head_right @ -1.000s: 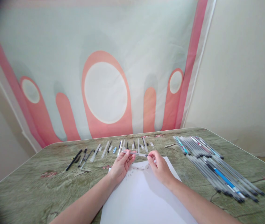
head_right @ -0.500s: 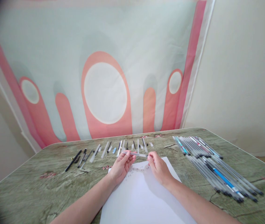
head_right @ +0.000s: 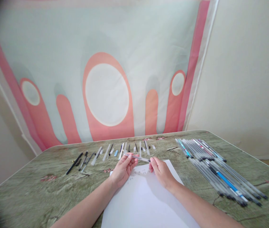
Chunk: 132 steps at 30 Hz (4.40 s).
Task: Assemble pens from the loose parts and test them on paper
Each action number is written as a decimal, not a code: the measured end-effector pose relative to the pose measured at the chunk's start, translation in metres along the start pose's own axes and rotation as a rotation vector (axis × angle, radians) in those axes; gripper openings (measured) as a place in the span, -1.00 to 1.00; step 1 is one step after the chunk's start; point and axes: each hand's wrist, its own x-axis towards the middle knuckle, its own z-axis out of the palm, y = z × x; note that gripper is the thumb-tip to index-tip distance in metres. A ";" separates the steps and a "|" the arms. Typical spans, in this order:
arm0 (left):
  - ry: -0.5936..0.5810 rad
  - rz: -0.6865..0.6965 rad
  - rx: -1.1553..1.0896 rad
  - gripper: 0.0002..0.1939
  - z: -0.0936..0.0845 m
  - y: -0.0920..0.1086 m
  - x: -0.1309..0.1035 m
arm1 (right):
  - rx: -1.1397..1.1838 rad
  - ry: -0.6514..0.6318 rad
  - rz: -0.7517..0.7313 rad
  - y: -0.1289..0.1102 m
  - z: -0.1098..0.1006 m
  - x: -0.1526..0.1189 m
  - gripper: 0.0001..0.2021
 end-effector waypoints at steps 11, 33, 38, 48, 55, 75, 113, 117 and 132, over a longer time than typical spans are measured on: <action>0.027 0.015 0.004 -0.82 0.001 0.001 0.000 | -0.239 0.086 -0.104 0.004 -0.001 0.000 -0.76; -0.016 0.025 0.017 -0.82 0.000 0.001 0.000 | -0.186 0.069 -0.071 0.004 0.000 0.000 -0.76; -0.020 0.023 0.019 -0.82 -0.002 0.000 0.001 | -0.053 -0.003 -0.022 0.001 0.001 -0.001 -0.69; -0.058 0.050 0.066 -0.82 -0.001 -0.001 0.000 | -0.166 0.055 -0.052 0.000 0.000 -0.003 -0.71; -0.073 0.072 0.097 -0.83 0.004 -0.002 -0.004 | 0.071 -0.057 0.054 0.004 0.002 0.001 -0.60; -0.080 0.046 0.074 -0.81 0.003 0.003 -0.004 | 0.319 -0.137 0.041 -0.004 0.000 -0.002 -0.66; -0.052 0.034 0.017 -0.80 0.006 0.003 -0.003 | 0.131 -0.047 0.011 -0.005 -0.003 -0.002 -0.62; -0.079 0.040 0.037 -0.81 0.007 0.004 -0.005 | 0.148 -0.060 0.018 -0.003 -0.004 0.000 -0.61; -0.090 0.055 0.049 -0.83 0.013 0.006 -0.006 | 0.693 -0.188 0.267 -0.007 -0.006 0.003 -0.64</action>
